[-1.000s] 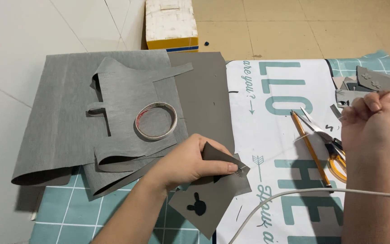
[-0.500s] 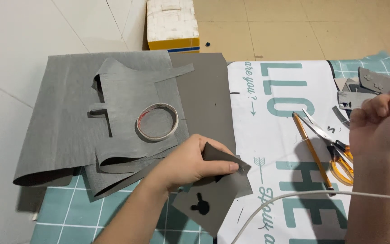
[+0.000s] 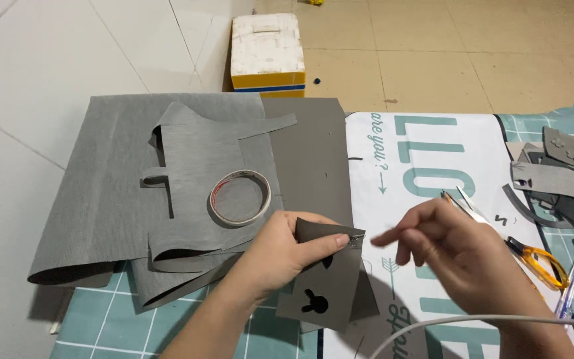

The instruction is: Hand stitching small pieces of leather together using a needle and thread.

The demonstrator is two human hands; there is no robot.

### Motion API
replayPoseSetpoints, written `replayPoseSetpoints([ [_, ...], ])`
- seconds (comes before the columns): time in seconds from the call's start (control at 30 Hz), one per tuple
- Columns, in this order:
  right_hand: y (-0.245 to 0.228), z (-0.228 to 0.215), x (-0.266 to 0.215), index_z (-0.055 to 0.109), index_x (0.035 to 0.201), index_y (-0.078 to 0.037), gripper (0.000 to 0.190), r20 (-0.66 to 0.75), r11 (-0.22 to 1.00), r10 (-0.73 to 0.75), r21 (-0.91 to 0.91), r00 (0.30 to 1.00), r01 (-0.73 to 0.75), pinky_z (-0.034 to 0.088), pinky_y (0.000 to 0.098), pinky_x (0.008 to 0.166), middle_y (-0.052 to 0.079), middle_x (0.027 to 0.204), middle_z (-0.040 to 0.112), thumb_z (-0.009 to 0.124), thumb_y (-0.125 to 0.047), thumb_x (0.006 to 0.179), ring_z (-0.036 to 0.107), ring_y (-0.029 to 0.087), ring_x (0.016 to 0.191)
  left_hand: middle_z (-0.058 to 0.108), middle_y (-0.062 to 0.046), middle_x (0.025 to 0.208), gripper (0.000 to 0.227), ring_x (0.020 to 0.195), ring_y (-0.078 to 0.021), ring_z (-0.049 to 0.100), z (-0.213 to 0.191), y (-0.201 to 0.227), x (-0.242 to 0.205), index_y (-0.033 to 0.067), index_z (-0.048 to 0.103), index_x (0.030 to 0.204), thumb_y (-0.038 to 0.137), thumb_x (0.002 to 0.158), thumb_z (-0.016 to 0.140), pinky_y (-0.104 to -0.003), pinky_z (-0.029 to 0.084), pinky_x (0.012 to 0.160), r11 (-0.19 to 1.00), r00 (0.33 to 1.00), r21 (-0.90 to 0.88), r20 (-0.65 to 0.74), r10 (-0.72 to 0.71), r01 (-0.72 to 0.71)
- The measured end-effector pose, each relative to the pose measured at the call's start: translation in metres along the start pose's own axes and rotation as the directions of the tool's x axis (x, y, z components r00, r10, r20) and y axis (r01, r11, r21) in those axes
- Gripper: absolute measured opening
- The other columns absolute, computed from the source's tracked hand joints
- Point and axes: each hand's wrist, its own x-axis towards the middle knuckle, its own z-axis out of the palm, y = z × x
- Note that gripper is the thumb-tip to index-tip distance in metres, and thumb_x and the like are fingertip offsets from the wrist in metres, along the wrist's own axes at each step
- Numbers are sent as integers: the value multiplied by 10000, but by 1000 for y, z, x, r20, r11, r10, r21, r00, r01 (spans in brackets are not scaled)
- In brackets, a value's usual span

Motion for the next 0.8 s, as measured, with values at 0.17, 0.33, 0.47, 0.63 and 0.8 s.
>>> replayPoseSetpoints([
  [0.17,7,2,-3,722,851,-104,84,140,987,-142,-58,980,151,532,224,414,17,611,945,749,-177,818,749,98,423,714,-86,711,227,581,-123,563,-1,1,-3,-49,832,960,116,813,781,-229,420,525,996,1000,-85,-1,19,-19],
  [0.33,7,4,-2,788,834,-146,113,208,984,-58,-153,976,91,551,229,429,-11,485,923,802,-243,779,831,110,408,701,-91,667,243,533,-116,548,-2,-4,-1,-59,824,934,140,798,793,-222,393,481,992,998,-113,25,60,-57],
  [0.47,6,3,-4,784,851,-130,114,218,992,-10,-124,976,38,612,245,435,22,507,923,787,-228,793,876,115,441,705,-77,660,232,523,-108,539,-3,-6,-1,-42,825,925,153,807,784,-226,377,477,993,994,-74,39,99,-96],
  [0.63,5,5,-3,772,840,-119,91,178,988,-59,-127,982,83,389,233,368,17,470,913,779,-204,808,675,102,325,700,-88,653,220,523,-117,544,-1,-8,0,-58,823,915,122,791,793,-224,394,474,992,995,-93,47,86,-81],
  [0.8,9,2,-1,785,831,-106,113,163,986,0,-166,987,27,521,216,343,41,483,911,828,-175,752,811,118,356,682,-83,585,253,430,-121,495,-1,-10,4,-39,820,869,189,759,811,-236,295,416,992,991,-12,42,125,-124],
])
